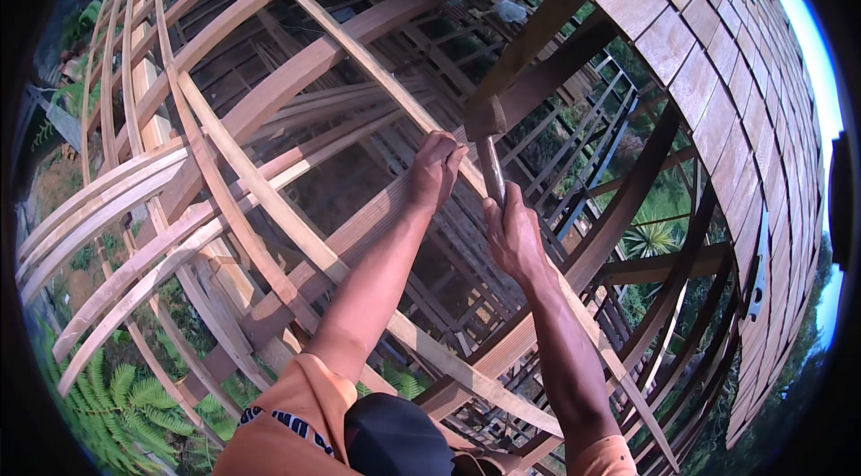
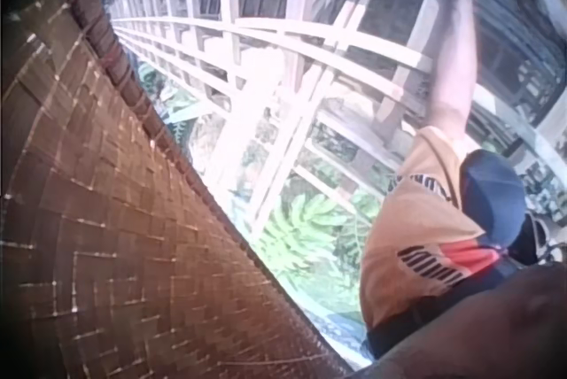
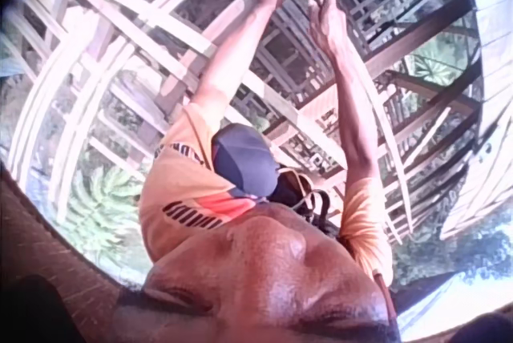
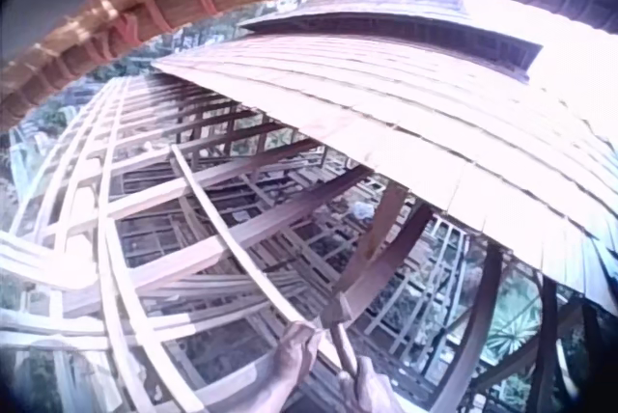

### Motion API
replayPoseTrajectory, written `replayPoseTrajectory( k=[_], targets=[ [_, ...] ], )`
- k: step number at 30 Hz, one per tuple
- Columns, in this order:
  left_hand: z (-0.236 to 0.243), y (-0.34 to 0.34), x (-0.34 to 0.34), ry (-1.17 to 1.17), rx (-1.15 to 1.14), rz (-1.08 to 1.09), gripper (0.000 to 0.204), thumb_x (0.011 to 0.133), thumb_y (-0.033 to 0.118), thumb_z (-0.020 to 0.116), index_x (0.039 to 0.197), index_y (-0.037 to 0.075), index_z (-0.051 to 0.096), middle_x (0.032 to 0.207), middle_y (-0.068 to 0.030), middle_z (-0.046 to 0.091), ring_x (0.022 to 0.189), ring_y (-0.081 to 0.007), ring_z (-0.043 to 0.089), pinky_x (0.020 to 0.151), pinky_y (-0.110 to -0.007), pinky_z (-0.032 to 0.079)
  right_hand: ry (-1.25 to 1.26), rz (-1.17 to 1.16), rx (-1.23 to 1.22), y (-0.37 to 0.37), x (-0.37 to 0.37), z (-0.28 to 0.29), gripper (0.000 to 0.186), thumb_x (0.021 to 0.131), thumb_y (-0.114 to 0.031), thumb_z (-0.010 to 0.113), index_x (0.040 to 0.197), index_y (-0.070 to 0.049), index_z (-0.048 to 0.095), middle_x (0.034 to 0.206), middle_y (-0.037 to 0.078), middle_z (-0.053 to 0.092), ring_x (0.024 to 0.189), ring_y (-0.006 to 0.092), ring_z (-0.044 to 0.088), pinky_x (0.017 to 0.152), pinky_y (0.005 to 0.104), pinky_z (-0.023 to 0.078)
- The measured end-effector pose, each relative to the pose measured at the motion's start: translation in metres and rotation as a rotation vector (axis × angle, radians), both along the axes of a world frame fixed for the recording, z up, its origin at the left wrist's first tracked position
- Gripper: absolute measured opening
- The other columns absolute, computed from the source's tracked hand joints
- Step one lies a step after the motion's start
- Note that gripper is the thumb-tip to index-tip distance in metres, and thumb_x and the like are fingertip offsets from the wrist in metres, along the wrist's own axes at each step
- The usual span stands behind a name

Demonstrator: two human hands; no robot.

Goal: The person nails a wooden tile onto the roof rafters using a hammer.

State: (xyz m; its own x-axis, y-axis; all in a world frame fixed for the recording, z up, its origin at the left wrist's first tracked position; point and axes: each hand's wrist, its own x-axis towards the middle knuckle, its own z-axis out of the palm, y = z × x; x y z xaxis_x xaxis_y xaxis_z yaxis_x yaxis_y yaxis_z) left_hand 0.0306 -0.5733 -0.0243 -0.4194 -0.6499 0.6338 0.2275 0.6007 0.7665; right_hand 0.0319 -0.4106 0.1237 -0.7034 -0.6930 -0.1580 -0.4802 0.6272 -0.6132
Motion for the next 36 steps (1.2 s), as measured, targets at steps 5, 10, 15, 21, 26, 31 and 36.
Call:
replayPoseTrajectory(
  k=[5, 10, 15, 21, 26, 31, 36],
  targets=[
    [0.000, 0.000, -0.001, -0.001, 0.028, 0.006, 0.012, 0.087, 0.009, 0.070, 0.086, -0.001, 0.063, 0.092, -0.0128, 0.061, 0.083, -0.0294, 0.062, 0.071, -0.038, 0.052, 0.148, 0.027, -0.906, -0.006, 0.022, 0.002, 0.027, 0.104, -0.028, 0.046, 0.117, -0.004, 0.043, 0.068, 0.000, 0.050, 0.052, 0.0081, 0.043, 0.046, 0.0249, 0.033],
    [0.001, 0.006, -0.002, 0.027, 0.160, -0.115, 0.006, 0.085, 0.002, 0.068, 0.086, -0.001, 0.063, 0.093, -0.0125, 0.061, 0.083, -0.0274, 0.063, 0.070, -0.036, 0.051, 0.037, -0.013, 0.097, 0.005, 0.011, -0.024, 0.025, 0.102, -0.021, 0.049, 0.112, 0.000, 0.042, 0.078, 0.029, 0.061, 0.070, 0.0492, 0.060, 0.069, 0.0530, 0.046],
    [0.003, 0.008, -0.007, 0.001, 0.175, -0.097, 0.005, 0.083, 0.002, 0.065, 0.086, 0.000, 0.061, 0.094, -0.0133, 0.059, 0.084, -0.0275, 0.061, 0.076, -0.038, 0.051, -0.060, -0.168, -0.189, 0.057, 0.022, -0.029, 0.028, 0.103, -0.028, 0.049, 0.109, -0.002, 0.045, 0.067, 0.007, 0.055, 0.053, 0.0147, 0.053, 0.050, 0.0331, 0.043],
    [-0.008, -0.012, 0.013, -0.143, 0.310, 0.268, 0.042, 0.088, 0.034, 0.066, 0.106, -0.003, 0.054, 0.105, -0.0173, 0.055, 0.097, -0.0303, 0.057, 0.083, -0.044, 0.048, -0.079, -0.165, -0.274, 0.169, 0.067, -0.093, 0.025, 0.093, -0.019, 0.067, 0.105, -0.003, 0.053, 0.068, 0.010, 0.052, 0.059, 0.0204, 0.050, 0.057, 0.0345, 0.044],
    [0.035, -0.013, -0.028, -0.867, 0.623, 0.233, 0.091, 0.087, 0.075, 0.049, 0.128, -0.006, 0.054, 0.128, -0.0332, 0.056, 0.126, -0.0411, 0.053, 0.103, -0.048, 0.044, -0.203, -0.243, -0.368, 0.197, 0.056, -0.100, 0.022, 0.090, -0.018, 0.068, 0.095, -0.002, 0.054, 0.060, 0.007, 0.055, 0.055, 0.0160, 0.055, 0.053, 0.0321, 0.045],
    [0.009, -0.053, -0.022, -0.886, 0.538, 0.114, 0.096, 0.083, 0.076, 0.051, 0.115, -0.014, 0.064, 0.122, -0.0385, 0.058, 0.123, -0.0464, 0.055, 0.106, -0.047, 0.041, -0.197, -0.156, -0.398, 0.210, 0.053, -0.123, 0.027, 0.089, -0.021, 0.068, 0.096, -0.001, 0.052, 0.065, 0.012, 0.055, 0.058, 0.0234, 0.058, 0.055, 0.0350, 0.045],
    [-0.007, -0.054, -0.016, -0.818, 0.489, 0.214, 0.083, 0.096, 0.062, 0.042, 0.108, -0.017, 0.064, 0.107, -0.0353, 0.065, 0.109, -0.0441, 0.062, 0.095, -0.048, 0.043, -0.283, -0.090, -0.372, 0.215, 0.045, -0.121, 0.036, 0.088, -0.025, 0.072, 0.110, -0.002, 0.054, 0.074, 0.020, 0.062, 0.070, 0.0408, 0.066, 0.062, 0.0424, 0.051]
  ],
)
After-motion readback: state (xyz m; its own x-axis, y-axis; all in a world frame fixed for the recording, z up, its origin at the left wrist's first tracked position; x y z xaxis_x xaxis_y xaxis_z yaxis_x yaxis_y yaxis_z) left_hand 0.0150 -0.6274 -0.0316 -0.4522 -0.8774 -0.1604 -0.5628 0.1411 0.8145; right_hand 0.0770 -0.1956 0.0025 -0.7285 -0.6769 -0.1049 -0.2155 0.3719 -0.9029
